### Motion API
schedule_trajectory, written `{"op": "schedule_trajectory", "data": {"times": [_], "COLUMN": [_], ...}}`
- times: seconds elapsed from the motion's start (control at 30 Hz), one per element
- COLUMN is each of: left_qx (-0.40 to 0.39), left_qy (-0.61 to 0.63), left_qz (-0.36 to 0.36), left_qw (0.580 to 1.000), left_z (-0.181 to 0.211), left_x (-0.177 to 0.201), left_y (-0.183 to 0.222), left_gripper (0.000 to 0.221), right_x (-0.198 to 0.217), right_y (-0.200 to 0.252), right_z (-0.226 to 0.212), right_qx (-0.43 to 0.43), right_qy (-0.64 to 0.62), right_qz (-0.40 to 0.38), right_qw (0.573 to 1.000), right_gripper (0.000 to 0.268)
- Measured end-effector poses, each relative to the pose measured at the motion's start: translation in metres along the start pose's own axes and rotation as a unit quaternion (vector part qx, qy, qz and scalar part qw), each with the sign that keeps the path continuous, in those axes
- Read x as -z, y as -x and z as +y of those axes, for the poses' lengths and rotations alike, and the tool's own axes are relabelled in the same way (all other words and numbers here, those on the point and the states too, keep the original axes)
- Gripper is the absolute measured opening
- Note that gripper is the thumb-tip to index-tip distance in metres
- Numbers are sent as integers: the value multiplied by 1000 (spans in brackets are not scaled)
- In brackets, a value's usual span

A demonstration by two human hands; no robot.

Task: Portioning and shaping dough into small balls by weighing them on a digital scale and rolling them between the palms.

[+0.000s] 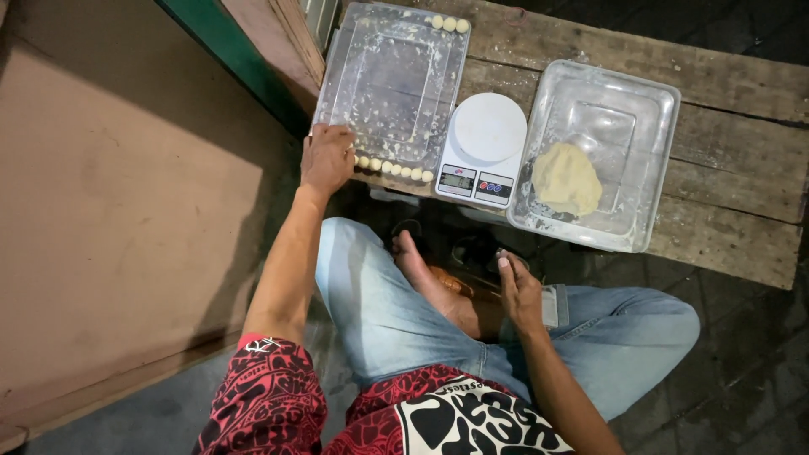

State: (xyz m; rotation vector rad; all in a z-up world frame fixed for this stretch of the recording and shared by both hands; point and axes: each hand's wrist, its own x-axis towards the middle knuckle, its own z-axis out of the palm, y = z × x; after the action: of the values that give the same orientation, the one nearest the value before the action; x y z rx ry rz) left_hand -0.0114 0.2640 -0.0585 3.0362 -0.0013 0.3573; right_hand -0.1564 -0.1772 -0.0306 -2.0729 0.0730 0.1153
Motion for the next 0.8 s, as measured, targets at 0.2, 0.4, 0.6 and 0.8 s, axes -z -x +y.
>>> {"op": "schedule_trajectory", "data": {"times": [0.2,0.4,0.6,0.8], "left_qx": [-8,-5,-11,-30], "left_qy": [37,46,49,69], "left_qz": [5,-33,-28,-19], "left_qw": [999,998,998,997], "left_z": [-4,-27,-26,-34], "left_x": [2,-23,-17,-26], "left_y": [-6,-13,-10,-10], "left_gripper": [26,30,35,36], "right_x": [1,1,3,2], "right_y": [1,0,0,-2], "right_z": [4,4,8,11], "right_qx": [-6,-1,-10,-11], "right_qy": [-9,-11,-17,-26], "right_qz": [-5,-8,-19,-20], "right_qw": [1000,1000,1000,999], "right_gripper": [37,36,36,36]}}
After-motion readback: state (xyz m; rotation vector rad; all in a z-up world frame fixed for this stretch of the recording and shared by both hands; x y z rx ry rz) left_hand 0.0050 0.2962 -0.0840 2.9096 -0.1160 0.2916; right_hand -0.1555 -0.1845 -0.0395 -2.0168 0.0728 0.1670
